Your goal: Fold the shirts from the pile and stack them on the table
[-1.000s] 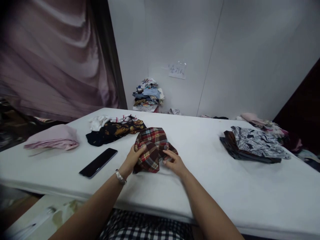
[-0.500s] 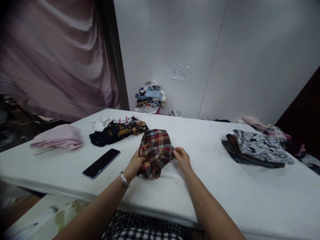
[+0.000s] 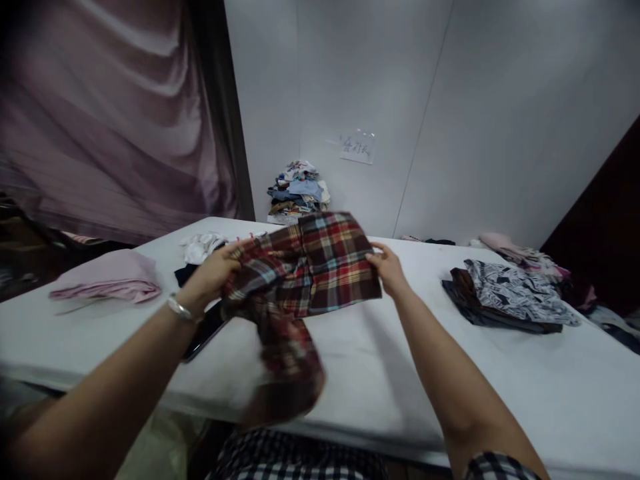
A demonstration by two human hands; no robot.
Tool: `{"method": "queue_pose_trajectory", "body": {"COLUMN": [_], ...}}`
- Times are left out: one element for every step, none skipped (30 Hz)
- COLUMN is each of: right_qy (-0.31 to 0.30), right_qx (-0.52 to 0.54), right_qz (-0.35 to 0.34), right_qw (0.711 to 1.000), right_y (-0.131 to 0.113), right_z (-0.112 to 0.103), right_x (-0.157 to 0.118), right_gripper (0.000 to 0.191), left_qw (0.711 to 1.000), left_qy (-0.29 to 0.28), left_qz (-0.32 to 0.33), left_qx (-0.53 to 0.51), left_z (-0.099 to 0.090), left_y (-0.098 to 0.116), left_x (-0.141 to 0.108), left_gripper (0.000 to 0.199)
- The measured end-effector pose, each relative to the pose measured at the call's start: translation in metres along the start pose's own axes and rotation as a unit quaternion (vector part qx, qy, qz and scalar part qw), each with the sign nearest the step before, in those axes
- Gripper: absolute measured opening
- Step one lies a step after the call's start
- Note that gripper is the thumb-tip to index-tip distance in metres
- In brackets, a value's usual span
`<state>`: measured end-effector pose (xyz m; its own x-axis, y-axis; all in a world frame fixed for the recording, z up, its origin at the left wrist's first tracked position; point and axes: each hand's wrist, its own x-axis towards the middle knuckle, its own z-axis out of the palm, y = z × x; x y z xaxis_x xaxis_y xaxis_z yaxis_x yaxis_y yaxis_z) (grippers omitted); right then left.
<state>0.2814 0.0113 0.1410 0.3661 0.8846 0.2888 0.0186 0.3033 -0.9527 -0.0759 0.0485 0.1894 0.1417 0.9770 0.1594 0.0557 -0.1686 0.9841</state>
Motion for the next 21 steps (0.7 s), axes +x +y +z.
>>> {"method": "queue_pose_trajectory", "body": {"right_qy": [0.007, 0.008, 0.004, -0.003, -0.008, -0.007, 0.005, 0.026, 0.052, 0.079, 0.101, 0.117, 0.124, 0.123, 0.117, 0.096, 0.059, 0.007, -0.048, -0.097, -0.126], "right_qx": [0.014, 0.025, 0.034, 0.038, 0.035, 0.019, -0.021, -0.078, -0.143, -0.205, -0.257, -0.291, -0.309, -0.318, -0.325, -0.331, -0.338, -0.348, -0.361, -0.376, -0.382], "right_qz": [-0.001, 0.004, 0.011, 0.018, 0.025, 0.03, 0.035, 0.041, 0.047, 0.054, 0.058, 0.058, 0.054, 0.047, 0.039, 0.03, 0.022, 0.017, 0.014, 0.014, 0.017], "right_qw": [1.0, 1.0, 0.999, 0.999, 0.999, 0.999, 0.999, 0.996, 0.987, 0.974, 0.959, 0.948, 0.941, 0.939, 0.938, 0.938, 0.939, 0.937, 0.931, 0.922, 0.915], "right_y": [-0.015, -0.027, -0.037, -0.043, -0.046, -0.045, -0.04, -0.034, -0.026, -0.018, -0.01, -0.003, 0.004, 0.01, 0.016, 0.023, 0.03, 0.039, 0.049, 0.059, 0.069], "right_z": [-0.01, -0.019, -0.027, -0.034, -0.038, -0.042, -0.046, -0.05, -0.054, -0.059, -0.064, -0.069, -0.072, -0.073, -0.071, -0.066, -0.058, -0.048, -0.037, -0.026, -0.016], "right_x": [0.008, 0.015, 0.021, 0.026, 0.03, 0.033, 0.035, 0.036, 0.035, 0.034, 0.031, 0.027, 0.022, 0.015, 0.007, -0.001, -0.011, -0.02, -0.029, -0.037, -0.044], "right_gripper": [0.049, 0.047, 0.046, 0.044, 0.042, 0.041, 0.039, 0.036, 0.034, 0.033, 0.031, 0.03, 0.028, 0.027, 0.027, 0.028, 0.032, 0.038, 0.046, 0.054, 0.058], "left_qw": [1.0, 0.998, 0.994, 0.987, 0.976, 0.959, 0.939, 0.919, 0.9, 0.883, 0.874, 0.873, 0.87, 0.866, 0.862, 0.857, 0.852, 0.846, 0.839, 0.833, 0.827], "left_qy": [-0.002, -0.01, -0.019, -0.028, -0.032, -0.031, -0.025, -0.015, -0.006, 0.001, 0.003, 0.0, -0.008, -0.023, -0.043, -0.065, -0.088, -0.109, -0.129, -0.146, -0.161], "left_qz": [0.015, 0.027, 0.04, 0.05, 0.063, 0.078, 0.091, 0.101, 0.107, 0.113, 0.117, 0.12, 0.127, 0.134, 0.14, 0.146, 0.151, 0.154, 0.157, 0.159, 0.159], "left_qx": [0.015, 0.053, 0.101, 0.149, 0.208, 0.271, 0.331, 0.381, 0.422, 0.455, 0.472, 0.473, 0.477, 0.481, 0.485, 0.489, 0.494, 0.499, 0.504, 0.509, 0.515], "left_z": [-0.009, -0.015, -0.018, -0.019, -0.017, -0.013, -0.008, -0.003, 0.003, 0.008, 0.013, 0.017, 0.021, 0.025, 0.029, 0.033, 0.038, 0.043, 0.049, 0.054, 0.06], "left_y": [0.016, 0.03, 0.042, 0.051, 0.056, 0.058, 0.056, 0.05, 0.042, 0.032, 0.02, 0.007, -0.005, -0.018, -0.03, -0.042, -0.053, -0.063, -0.073, -0.082, -0.091], "left_x": [0.012, 0.025, 0.038, 0.05, 0.063, 0.074, 0.085, 0.093, 0.099, 0.103, 0.103, 0.1, 0.094, 0.086, 0.075, 0.063, 0.05, 0.037, 0.025, 0.013, 0.002], "left_gripper": [0.072, 0.069, 0.066, 0.063, 0.058, 0.051, 0.043, 0.036, 0.03, 0.027, 0.028, 0.029, 0.03, 0.03, 0.029, 0.029, 0.028, 0.028, 0.028, 0.028, 0.029]}}
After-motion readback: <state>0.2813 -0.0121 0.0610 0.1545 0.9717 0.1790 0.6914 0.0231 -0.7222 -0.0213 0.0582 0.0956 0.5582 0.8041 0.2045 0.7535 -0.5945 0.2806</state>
